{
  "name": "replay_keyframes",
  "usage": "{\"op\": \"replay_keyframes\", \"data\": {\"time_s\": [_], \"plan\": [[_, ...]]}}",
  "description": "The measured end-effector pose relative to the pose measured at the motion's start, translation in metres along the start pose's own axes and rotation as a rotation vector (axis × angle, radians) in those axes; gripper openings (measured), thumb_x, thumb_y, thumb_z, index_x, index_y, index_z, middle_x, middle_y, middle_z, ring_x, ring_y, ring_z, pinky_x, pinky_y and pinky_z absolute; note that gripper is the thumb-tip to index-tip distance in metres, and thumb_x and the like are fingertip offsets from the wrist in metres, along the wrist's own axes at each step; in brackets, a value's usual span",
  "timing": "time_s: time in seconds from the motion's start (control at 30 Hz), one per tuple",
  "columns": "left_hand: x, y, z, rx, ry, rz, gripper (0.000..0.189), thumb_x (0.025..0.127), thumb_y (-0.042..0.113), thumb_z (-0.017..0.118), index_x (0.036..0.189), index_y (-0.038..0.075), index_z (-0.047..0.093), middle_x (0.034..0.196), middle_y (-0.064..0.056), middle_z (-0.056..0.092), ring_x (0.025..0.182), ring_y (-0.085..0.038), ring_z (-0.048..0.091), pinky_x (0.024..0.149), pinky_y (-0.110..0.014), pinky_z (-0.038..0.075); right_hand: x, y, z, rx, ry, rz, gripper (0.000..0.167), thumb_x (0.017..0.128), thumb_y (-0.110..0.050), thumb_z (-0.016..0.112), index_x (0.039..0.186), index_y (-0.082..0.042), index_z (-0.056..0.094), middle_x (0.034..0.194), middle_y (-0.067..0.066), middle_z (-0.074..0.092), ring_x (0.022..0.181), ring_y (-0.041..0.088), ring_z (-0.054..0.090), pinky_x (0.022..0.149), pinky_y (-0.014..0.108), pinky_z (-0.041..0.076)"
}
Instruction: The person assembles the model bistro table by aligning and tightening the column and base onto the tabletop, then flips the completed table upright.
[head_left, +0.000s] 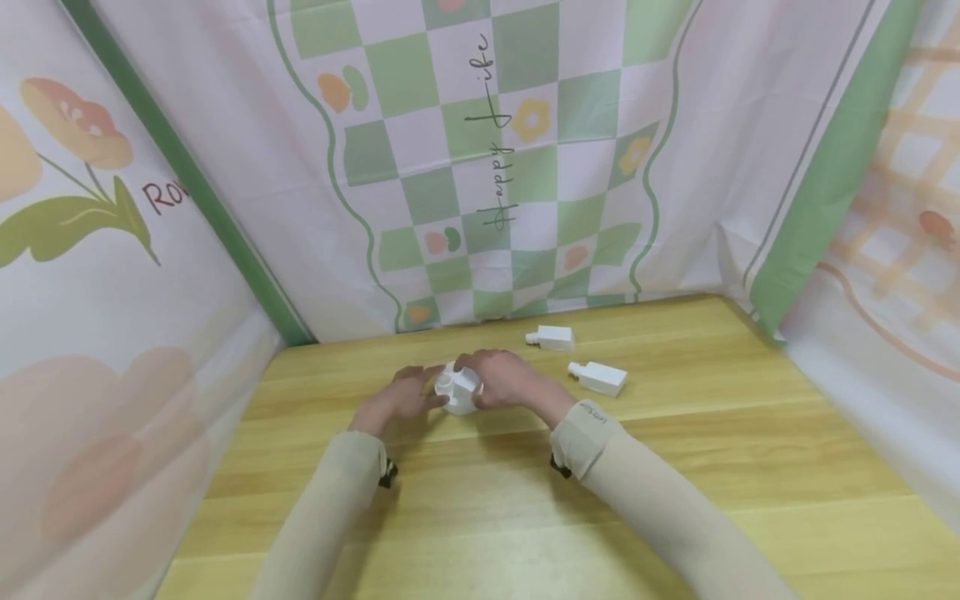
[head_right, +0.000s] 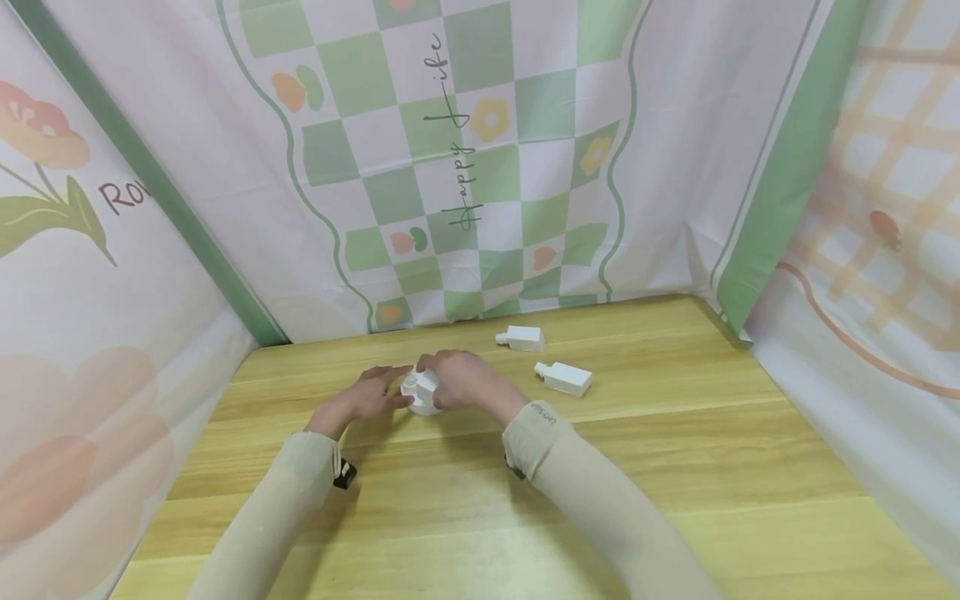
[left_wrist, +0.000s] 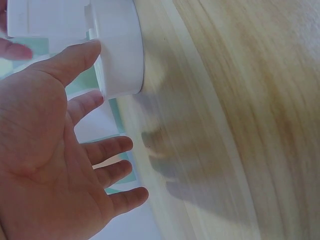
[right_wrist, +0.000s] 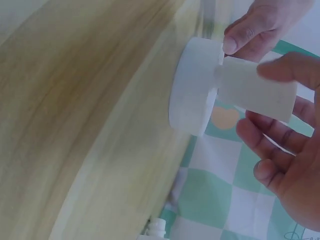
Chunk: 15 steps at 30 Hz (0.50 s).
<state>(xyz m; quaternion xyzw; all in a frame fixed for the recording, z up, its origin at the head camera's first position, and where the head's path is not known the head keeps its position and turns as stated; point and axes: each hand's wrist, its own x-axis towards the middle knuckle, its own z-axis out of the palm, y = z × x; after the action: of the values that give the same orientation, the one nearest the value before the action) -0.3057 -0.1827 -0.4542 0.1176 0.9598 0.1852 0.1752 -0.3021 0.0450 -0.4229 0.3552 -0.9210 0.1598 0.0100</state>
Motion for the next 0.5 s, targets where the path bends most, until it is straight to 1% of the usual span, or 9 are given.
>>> {"op": "replay_keyframes", "data": {"time_s": [0.07,0.1,0.13,0.2,0.23,0.3,0.4,0.47,0.5], "plan": [[-0.0002,0.0003,-0.0003,0.005,0.004,0.001,0.074,0.097,0.054,0.056,0.159,0.03,0.024,0.167,-0.018,0.014,0.155,-0.039,0.011,0.114,-0.073,0.023,0.0012,0.0005,0.0009,-0.014,0.013,0.006,0.04,0.079,-0.023,0.08,0.116,-0.012,0.065,0.102,0.007,0.071,0.09,0.023,0.067,0.082,0.04,0.056],[-0.0004,0.0003,-0.0004,0.005,0.003,0.001,0.074,0.097,0.054,0.056,0.159,0.03,0.024,0.167,-0.018,0.014,0.155,-0.039,0.011,0.115,-0.072,0.023,0.0021,0.0007,0.002,-0.025,0.022,0.017,0.036,0.082,-0.027,0.079,0.111,-0.011,0.066,0.099,0.006,0.07,0.087,0.021,0.065,0.079,0.038,0.056],[-0.0004,0.0001,-0.0003,0.007,0.002,0.0,0.073,0.098,0.054,0.055,0.159,0.03,0.024,0.167,-0.018,0.014,0.155,-0.039,0.012,0.115,-0.072,0.023,0.0032,0.0007,0.0033,-0.036,0.031,0.03,0.034,0.083,-0.032,0.078,0.107,-0.011,0.066,0.096,0.004,0.07,0.083,0.019,0.064,0.076,0.036,0.055],[-0.0008,0.0003,-0.0002,0.011,0.002,-0.001,0.072,0.098,0.053,0.055,0.159,0.03,0.024,0.167,-0.018,0.015,0.154,-0.039,0.012,0.114,-0.072,0.023,0.0053,0.0005,0.0064,-0.046,0.042,0.051,0.038,0.085,-0.041,0.077,0.104,-0.011,0.065,0.092,0.003,0.068,0.079,0.016,0.062,0.072,0.033,0.054],[-0.0005,0.0001,0.0,0.014,0.001,0.001,0.072,0.098,0.053,0.055,0.159,0.03,0.024,0.167,-0.018,0.015,0.154,-0.039,0.013,0.114,-0.073,0.024,0.0061,-0.0002,0.0075,-0.052,0.038,0.059,0.04,0.085,-0.044,0.077,0.105,-0.012,0.065,0.093,0.003,0.069,0.08,0.016,0.062,0.072,0.033,0.054],[-0.0007,-0.0003,0.0004,0.012,-0.003,0.003,0.072,0.098,0.054,0.054,0.159,0.031,0.024,0.167,-0.018,0.015,0.154,-0.04,0.013,0.113,-0.074,0.024,0.0063,-0.0013,0.0083,-0.051,0.021,0.052,0.043,0.083,-0.041,0.078,0.113,-0.014,0.065,0.098,0.003,0.07,0.083,0.015,0.063,0.074,0.032,0.055],[-0.0012,-0.0003,0.0005,0.006,-0.005,0.007,0.073,0.097,0.055,0.054,0.159,0.033,0.022,0.167,-0.019,0.014,0.154,-0.04,0.012,0.111,-0.076,0.024,0.0046,-0.0028,0.0047,-0.046,-0.016,-0.009,0.055,0.078,-0.029,0.079,0.129,-0.017,0.06,0.107,0.005,0.07,0.088,0.018,0.065,0.077,0.034,0.056],[-0.0017,-0.0002,0.0003,-0.001,-0.006,0.006,0.074,0.097,0.056,0.054,0.159,0.034,0.021,0.167,-0.018,0.013,0.154,-0.04,0.011,0.111,-0.076,0.024,0.0035,-0.0027,0.0018,-0.055,-0.03,-0.05,0.06,0.077,-0.023,0.077,0.133,-0.019,0.058,0.106,0.006,0.069,0.086,0.018,0.064,0.076,0.034,0.056],[-0.002,0.0001,0.0001,-0.002,-0.005,0.006,0.074,0.097,0.056,0.054,0.159,0.034,0.021,0.167,-0.018,0.013,0.155,-0.04,0.011,0.111,-0.076,0.023,0.0037,-0.0026,0.0009,-0.057,-0.027,-0.064,0.059,0.077,-0.022,0.077,0.133,-0.019,0.058,0.104,0.006,0.069,0.085,0.019,0.064,0.074,0.035,0.056]]}}
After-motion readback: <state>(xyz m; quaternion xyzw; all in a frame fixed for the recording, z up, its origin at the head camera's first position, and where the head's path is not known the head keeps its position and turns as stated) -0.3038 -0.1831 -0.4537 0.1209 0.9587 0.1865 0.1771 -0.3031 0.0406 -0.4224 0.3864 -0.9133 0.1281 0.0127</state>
